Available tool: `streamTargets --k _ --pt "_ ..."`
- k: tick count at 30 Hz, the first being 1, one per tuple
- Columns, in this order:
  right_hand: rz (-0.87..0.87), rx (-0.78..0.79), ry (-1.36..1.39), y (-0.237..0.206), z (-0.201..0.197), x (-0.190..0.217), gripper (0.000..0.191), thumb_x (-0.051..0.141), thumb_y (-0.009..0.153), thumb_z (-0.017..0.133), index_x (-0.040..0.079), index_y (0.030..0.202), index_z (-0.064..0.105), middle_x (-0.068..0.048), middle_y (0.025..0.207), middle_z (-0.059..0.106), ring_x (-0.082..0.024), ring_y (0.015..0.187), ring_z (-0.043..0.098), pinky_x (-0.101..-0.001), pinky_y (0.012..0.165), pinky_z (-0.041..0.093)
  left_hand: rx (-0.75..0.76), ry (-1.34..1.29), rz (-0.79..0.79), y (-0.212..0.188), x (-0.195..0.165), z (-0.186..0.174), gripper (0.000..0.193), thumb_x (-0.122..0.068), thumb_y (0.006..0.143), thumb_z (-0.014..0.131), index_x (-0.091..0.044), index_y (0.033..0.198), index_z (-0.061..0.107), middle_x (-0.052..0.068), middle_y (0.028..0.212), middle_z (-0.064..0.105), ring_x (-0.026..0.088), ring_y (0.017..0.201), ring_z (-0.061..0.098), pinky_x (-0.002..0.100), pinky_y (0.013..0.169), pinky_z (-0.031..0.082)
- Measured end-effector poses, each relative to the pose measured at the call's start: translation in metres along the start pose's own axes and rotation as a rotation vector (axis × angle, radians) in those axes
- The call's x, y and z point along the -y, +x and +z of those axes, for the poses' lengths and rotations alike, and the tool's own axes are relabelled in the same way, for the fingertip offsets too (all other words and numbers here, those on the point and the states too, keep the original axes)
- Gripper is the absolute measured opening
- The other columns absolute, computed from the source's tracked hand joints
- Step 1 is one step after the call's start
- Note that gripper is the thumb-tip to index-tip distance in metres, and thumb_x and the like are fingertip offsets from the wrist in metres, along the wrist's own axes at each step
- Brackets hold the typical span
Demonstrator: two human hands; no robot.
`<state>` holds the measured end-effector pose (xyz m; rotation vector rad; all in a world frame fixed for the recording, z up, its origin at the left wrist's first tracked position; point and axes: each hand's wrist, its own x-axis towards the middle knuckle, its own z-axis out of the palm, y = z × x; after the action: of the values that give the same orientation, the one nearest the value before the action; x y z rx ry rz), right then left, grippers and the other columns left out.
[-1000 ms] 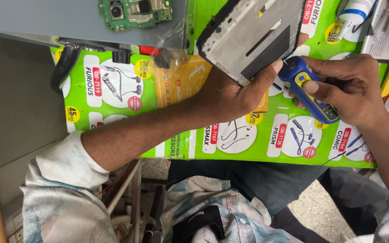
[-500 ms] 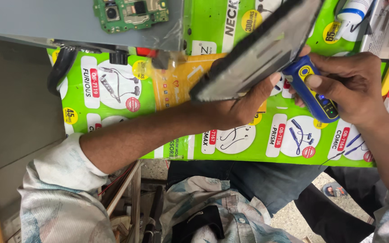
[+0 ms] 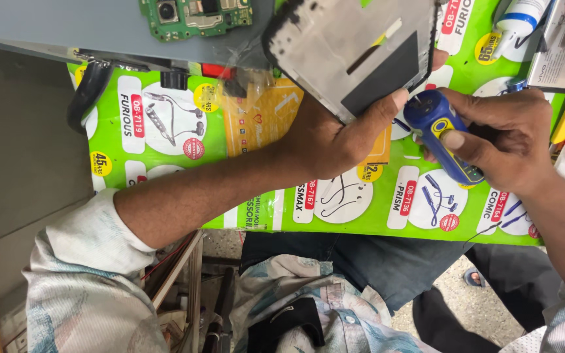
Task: The person uses a blue heat gun to apply heat along the edges of a disassembled smartphone frame. They rotate the device to access different sides and then use a small metal tool to pry and separate the frame from the screen assembly.
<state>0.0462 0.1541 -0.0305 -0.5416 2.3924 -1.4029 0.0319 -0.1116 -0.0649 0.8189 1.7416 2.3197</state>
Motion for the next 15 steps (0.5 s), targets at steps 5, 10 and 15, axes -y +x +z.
streamTargets --k 5,10,15 --pt "0.129 -0.007 0.135 0.001 0.004 0.007 0.044 0.007 0.095 0.066 -0.010 0.136 0.064 -0.018 0.096 0.075 -0.019 0.079 0.075 -0.0285 0.074 0.063 -0.074 0.190 0.040 -0.004 -0.008 0.004 0.029 -0.006 0.112 0.059 -0.001 0.140 0.055 0.009 0.130 0.067 0.012 0.117 0.067 0.026 0.102 0.056" --pt "0.194 -0.038 0.221 0.001 0.008 0.015 0.041 0.011 0.101 0.066 -0.011 0.135 0.064 -0.018 0.097 0.074 -0.020 0.082 0.074 -0.0316 0.074 0.065 -0.060 0.212 -0.003 -0.007 -0.009 0.003 0.023 -0.008 0.112 0.059 -0.004 0.135 0.059 0.005 0.108 0.072 0.008 0.089 0.071 0.025 0.080 0.058" --pt "0.177 -0.050 0.224 0.002 0.009 0.017 0.042 0.014 0.101 0.066 -0.011 0.135 0.064 -0.019 0.099 0.074 -0.020 0.083 0.074 -0.0329 0.075 0.065 -0.054 0.094 -0.022 -0.009 -0.002 0.004 0.018 -0.010 0.116 0.060 -0.003 0.132 0.059 0.001 0.091 0.069 0.004 0.080 0.067 0.023 0.070 0.055"
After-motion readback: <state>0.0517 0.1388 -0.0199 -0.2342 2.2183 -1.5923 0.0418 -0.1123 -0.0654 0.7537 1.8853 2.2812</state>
